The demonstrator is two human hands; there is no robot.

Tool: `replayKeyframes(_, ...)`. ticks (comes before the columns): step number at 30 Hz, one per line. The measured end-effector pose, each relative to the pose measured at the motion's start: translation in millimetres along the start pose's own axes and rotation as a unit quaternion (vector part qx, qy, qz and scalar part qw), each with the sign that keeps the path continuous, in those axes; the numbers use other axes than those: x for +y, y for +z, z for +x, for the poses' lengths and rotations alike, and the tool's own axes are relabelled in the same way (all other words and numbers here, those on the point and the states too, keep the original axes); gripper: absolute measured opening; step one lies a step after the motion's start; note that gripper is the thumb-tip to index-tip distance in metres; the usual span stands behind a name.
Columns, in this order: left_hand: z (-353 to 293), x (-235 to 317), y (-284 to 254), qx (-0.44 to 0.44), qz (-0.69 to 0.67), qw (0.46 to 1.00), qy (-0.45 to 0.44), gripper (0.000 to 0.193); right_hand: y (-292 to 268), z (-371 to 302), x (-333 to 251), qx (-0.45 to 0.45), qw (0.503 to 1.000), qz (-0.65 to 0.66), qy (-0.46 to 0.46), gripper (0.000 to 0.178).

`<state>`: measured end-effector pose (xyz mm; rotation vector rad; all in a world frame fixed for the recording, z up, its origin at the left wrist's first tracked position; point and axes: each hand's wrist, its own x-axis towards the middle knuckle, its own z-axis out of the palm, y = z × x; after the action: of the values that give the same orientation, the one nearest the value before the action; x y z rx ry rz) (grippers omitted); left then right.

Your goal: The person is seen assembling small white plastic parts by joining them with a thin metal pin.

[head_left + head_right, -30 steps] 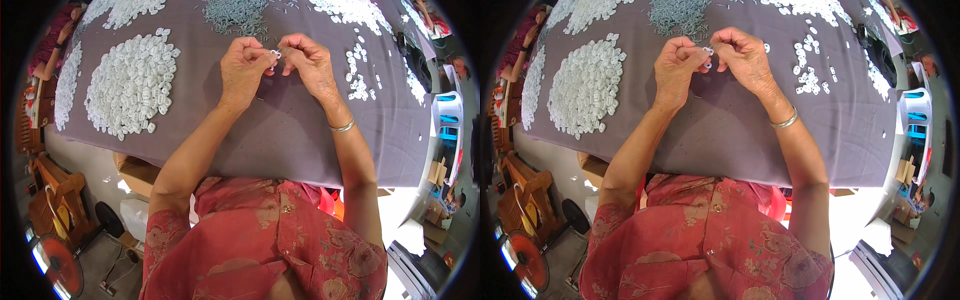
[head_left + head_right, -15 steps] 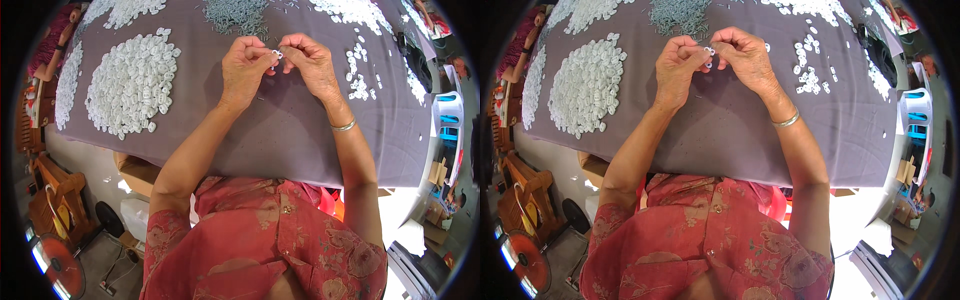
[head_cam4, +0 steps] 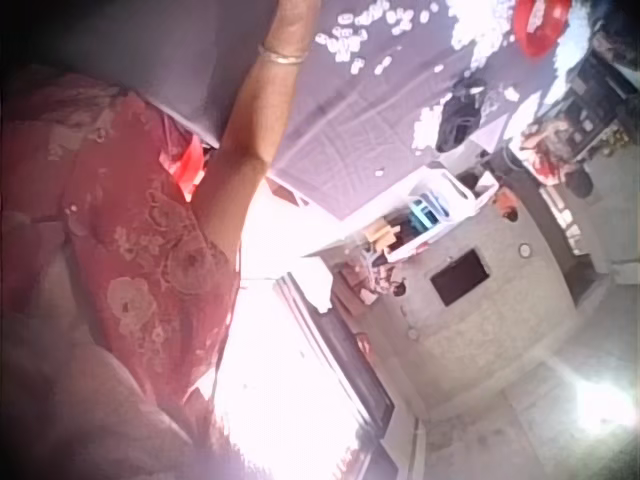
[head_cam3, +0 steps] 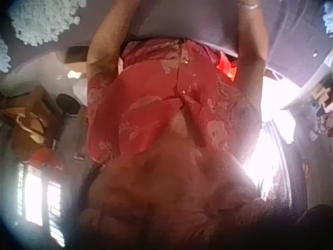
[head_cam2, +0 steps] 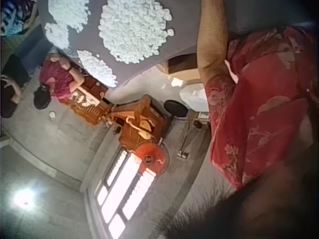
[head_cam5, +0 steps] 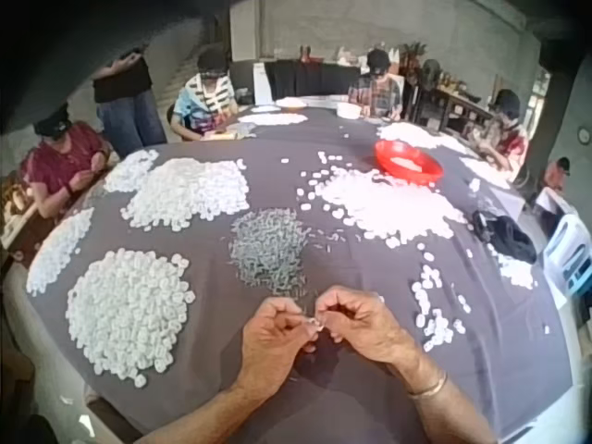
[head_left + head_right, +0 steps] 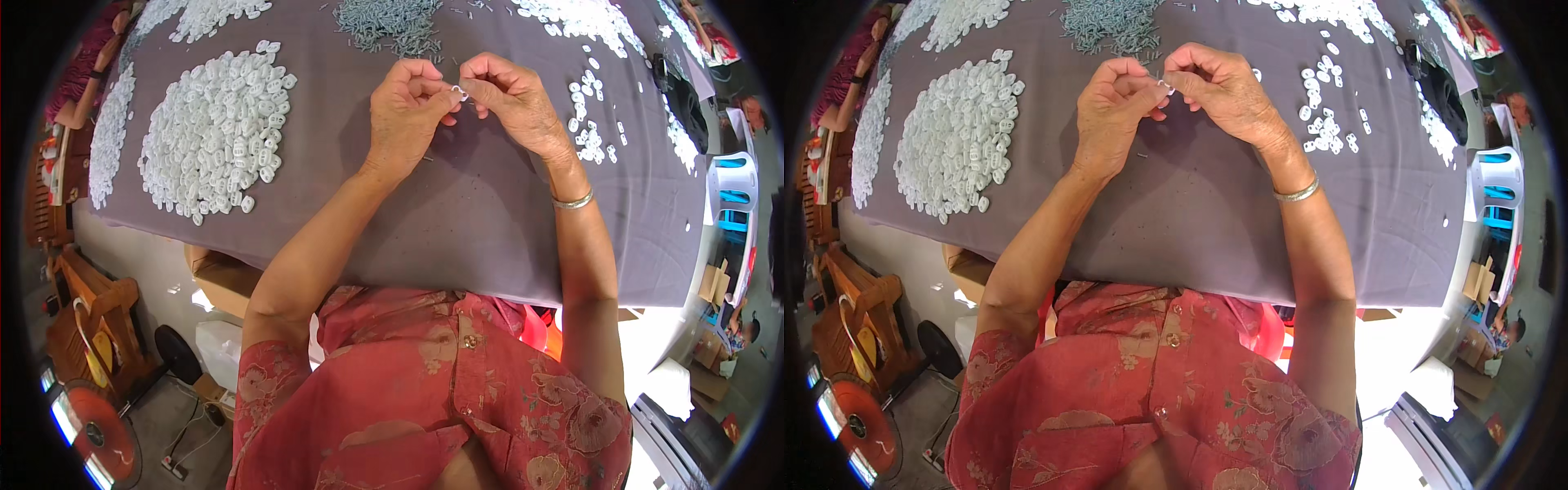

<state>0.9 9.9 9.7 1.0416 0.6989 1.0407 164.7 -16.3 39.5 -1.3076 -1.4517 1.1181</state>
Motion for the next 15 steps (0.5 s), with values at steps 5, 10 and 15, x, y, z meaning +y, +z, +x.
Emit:
replayKeyframes(5,0.5,0.7,1.8,0.001,-0.003,1.000,-0.002,0.023,1.9,-0.8,-1.5,0.032,0.999,-0.035,-0.005,0.005)
replayKeyframes(10,0.5,0.7,1.5,0.000,-0.003,1.000,-0.002,0.023,2.6,-0.6,1.8,0.039,0.999,-0.003,0.002,0.005)
replayKeyframes(15,-0.1,0.4,0.9,0.002,-0.001,1.000,-0.010,0.025,1.8,0.1,0.7,0.027,1.000,-0.012,0.008,0.005)
